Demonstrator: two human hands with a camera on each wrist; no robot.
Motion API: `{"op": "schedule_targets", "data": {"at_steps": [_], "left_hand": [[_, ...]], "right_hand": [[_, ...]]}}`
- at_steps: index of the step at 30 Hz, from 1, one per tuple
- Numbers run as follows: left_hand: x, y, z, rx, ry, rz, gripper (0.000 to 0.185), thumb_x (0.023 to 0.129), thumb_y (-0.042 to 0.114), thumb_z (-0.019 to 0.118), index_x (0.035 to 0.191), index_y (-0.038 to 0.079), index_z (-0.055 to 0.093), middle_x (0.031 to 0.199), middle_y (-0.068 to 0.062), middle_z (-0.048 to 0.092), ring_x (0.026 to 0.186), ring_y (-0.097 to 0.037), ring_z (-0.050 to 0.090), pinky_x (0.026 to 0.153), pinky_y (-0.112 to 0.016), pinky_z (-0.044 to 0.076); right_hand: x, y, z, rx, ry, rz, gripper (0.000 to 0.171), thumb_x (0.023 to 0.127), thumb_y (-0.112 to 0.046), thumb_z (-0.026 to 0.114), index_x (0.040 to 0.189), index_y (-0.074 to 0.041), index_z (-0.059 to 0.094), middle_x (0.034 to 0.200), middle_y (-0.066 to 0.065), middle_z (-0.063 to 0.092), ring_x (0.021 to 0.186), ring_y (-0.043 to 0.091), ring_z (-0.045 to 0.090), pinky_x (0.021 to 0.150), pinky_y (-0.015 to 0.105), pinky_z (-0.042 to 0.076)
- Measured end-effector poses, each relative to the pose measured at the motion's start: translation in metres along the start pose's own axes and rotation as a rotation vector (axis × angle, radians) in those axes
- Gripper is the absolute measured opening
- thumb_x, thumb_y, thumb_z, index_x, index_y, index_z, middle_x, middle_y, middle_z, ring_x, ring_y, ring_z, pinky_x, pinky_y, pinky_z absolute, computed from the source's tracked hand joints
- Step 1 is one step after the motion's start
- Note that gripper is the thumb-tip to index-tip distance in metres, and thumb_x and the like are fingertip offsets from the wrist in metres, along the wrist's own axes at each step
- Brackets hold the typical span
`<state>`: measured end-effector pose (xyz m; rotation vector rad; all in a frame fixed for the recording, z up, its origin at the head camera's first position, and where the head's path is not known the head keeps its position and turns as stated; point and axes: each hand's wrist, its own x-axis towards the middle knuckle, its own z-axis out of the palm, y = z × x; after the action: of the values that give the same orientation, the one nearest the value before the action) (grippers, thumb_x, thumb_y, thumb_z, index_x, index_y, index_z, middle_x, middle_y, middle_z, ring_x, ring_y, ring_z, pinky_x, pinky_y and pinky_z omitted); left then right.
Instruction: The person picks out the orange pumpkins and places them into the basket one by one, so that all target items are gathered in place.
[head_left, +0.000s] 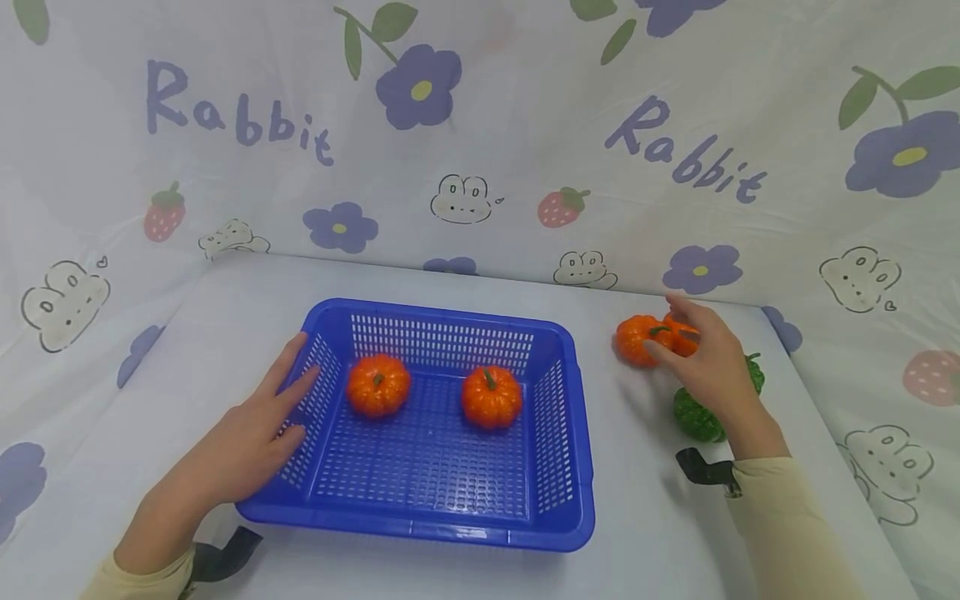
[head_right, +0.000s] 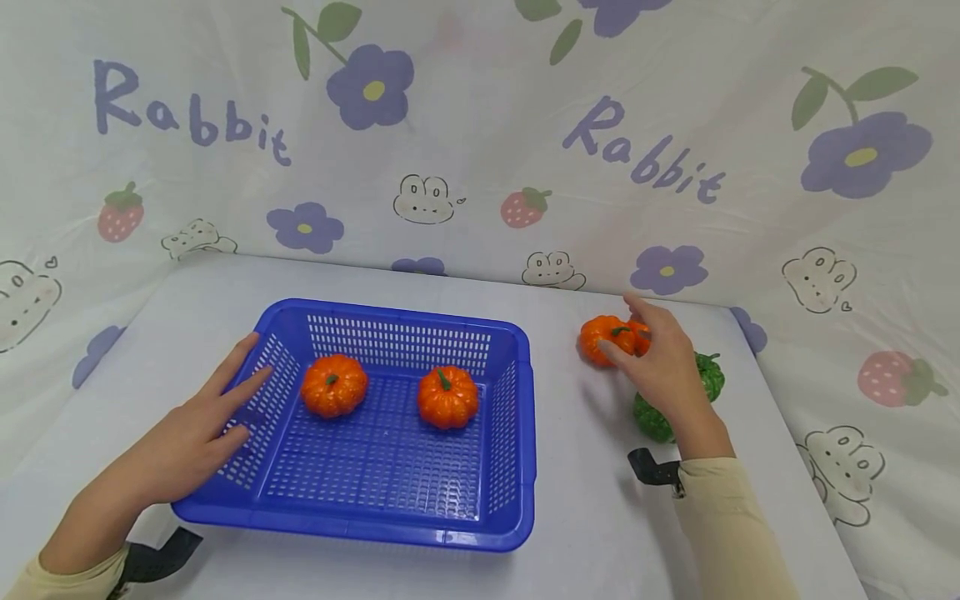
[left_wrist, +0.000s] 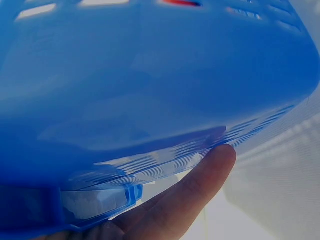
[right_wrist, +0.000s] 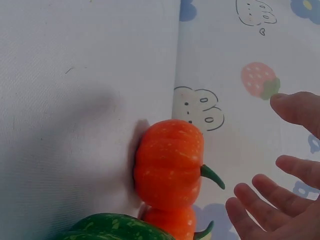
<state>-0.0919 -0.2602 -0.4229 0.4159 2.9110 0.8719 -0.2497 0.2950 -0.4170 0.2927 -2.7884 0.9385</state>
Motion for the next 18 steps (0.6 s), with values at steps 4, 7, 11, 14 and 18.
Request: {"op": "schedule_targets", "data": {"at_steps": [4,7,11,14,18], "left_hand": [[-0.0005,-0.0006,-0.0001,-0.002,0.004,0.009,0.067,0.105,0.005,0.059,0.166,-0.006,0.034,0.182,-0.011,-0.011,0.139,-0.056,0.053,0.108,-0.067,0.048],[-0.0008,-0.0011,-0.0001,-0.004,0.005,0.012,0.067,0.105,0.005,0.059,0.166,-0.006,0.034,0.182,-0.011,-0.011,0.14,-0.056,0.053,0.108,-0.067,0.048],[-0.0009,-0.001,-0.0002,-0.006,0.005,0.011,0.067,0.105,0.005,0.059,0.166,-0.006,0.034,0.182,-0.011,-0.011,0.14,-0.056,0.053,0.108,-0.067,0.048],[-0.0009,-0.0001,-0.0007,-0.005,0.004,0.01,0.067,0.105,0.005,0.059,0.166,-0.006,0.034,0.182,-0.011,-0.011,0.14,-0.056,0.052,0.108,-0.067,0.048],[-0.001,0.0008,-0.0011,-0.004,0.003,0.007,0.067,0.105,0.005,0.059,0.166,-0.006,0.034,0.182,-0.011,-0.011,0.14,-0.056,0.052,0.108,-0.067,0.048]], "right_hand": [[0.002,0.0031,0.001,-0.01,-0.003,0.009,0.08,0.099,-0.025,0.082,0.166,-0.006,0.043,0.149,0.028,0.056,0.142,0.049,0.048,0.116,0.071,0.04],[0.0033,0.0052,0.002,-0.012,-0.008,0.016,0.08,0.099,-0.025,0.082,0.166,-0.006,0.043,0.149,0.028,0.056,0.142,0.049,0.047,0.116,0.071,0.04],[0.0053,0.008,0.0041,-0.024,-0.015,0.031,0.081,0.099,-0.025,0.082,0.166,-0.005,0.042,0.15,0.028,0.056,0.142,0.049,0.047,0.116,0.071,0.04],[0.0067,0.0094,0.0063,-0.041,-0.02,0.045,0.08,0.099,-0.023,0.082,0.166,-0.005,0.042,0.151,0.029,0.054,0.142,0.05,0.047,0.116,0.071,0.04],[0.0079,0.0104,0.0089,-0.049,-0.031,0.064,0.08,0.098,-0.021,0.081,0.165,-0.004,0.042,0.152,0.03,0.053,0.142,0.051,0.046,0.116,0.072,0.039]]}}
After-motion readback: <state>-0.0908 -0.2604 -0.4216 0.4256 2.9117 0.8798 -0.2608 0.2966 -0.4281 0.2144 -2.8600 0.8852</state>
